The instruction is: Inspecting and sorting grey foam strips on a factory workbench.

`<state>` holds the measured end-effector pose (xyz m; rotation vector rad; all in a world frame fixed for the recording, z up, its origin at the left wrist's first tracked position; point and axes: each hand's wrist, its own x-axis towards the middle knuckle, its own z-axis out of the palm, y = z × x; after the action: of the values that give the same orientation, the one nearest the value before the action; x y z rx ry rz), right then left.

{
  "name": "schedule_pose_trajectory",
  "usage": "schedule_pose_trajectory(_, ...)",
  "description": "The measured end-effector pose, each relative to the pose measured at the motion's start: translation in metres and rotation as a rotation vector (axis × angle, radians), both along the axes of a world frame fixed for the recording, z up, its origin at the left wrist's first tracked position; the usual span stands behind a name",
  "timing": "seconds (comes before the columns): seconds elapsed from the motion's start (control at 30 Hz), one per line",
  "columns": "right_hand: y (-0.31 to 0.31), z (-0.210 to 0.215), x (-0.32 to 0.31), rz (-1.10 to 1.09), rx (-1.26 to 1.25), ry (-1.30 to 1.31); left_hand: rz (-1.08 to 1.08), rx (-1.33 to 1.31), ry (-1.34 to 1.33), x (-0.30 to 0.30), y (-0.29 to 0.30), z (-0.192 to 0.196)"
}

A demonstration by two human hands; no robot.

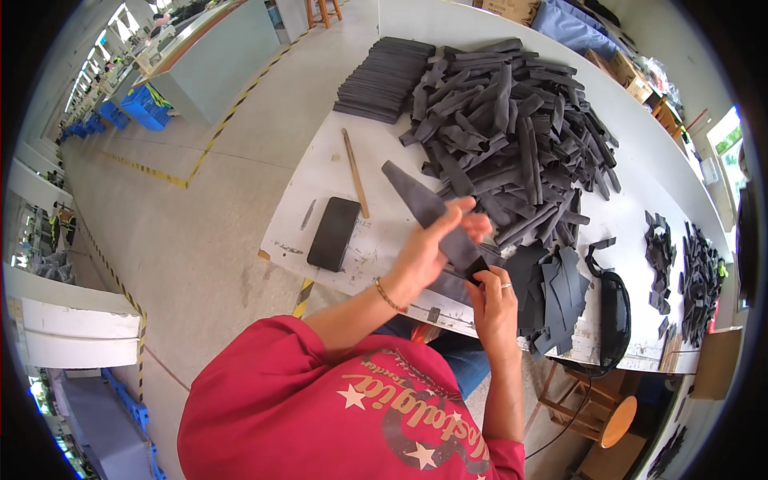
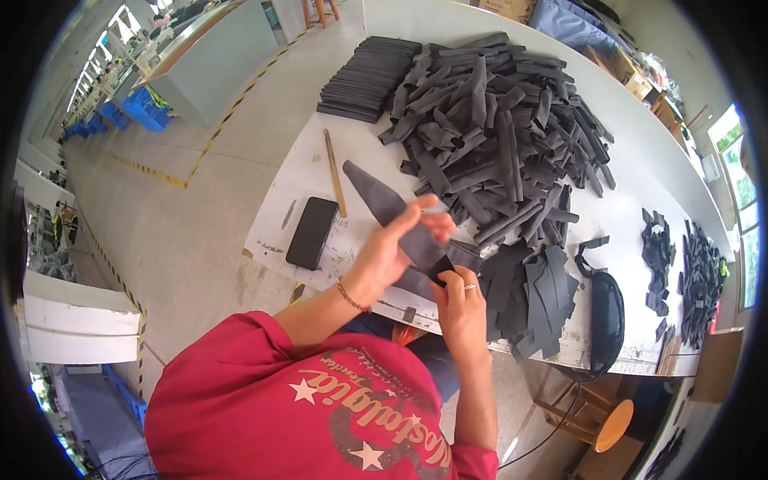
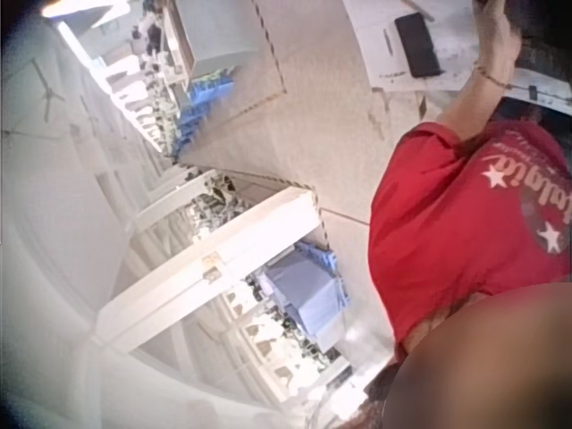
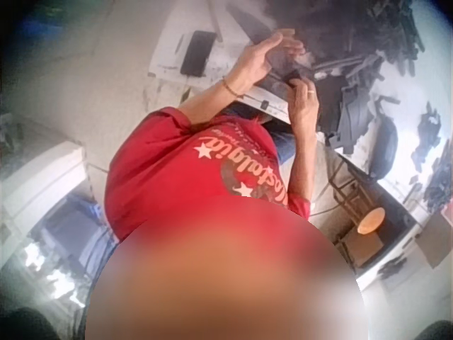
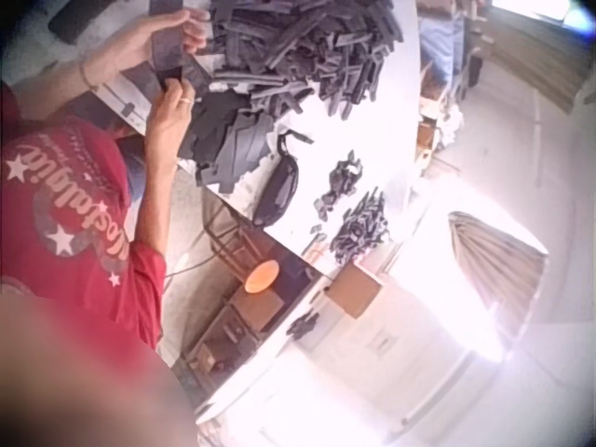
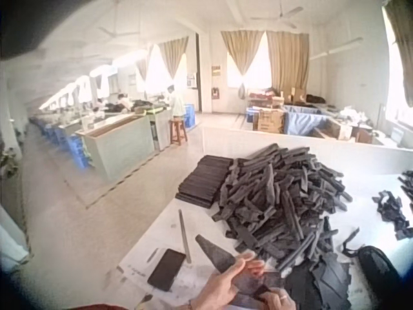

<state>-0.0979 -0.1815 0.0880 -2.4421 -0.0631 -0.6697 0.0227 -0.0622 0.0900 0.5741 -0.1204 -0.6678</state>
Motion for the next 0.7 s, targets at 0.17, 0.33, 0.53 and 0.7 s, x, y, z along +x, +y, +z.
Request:
schedule_pose_trajectory(0.17, -0.002, 0.015, 0.006, 0.040, -0.042, -0.174, 0.075, -0.031, -0.148, 0.002, -0.002, 0.020)
schedule_pose_trajectory(0.33, -0.002, 0.015, 0.007, 0.074, -0.030, -0.201, 0.062, -0.077, -0.142, -0.015, -0.004, 0.015)
schedule_pose_trajectory(0.53, -0.001, 0.016, 0.009, 0.094, 0.005, -0.210, 0.045, -0.086, -0.145, -0.025, -0.005, 0.006)
schedule_pose_trajectory(0.7, 0.003, 0.020, 0.012, 0.104, 0.023, -0.218, 0.021, -0.120, -0.104, -0.030, -0.006, 0.006)
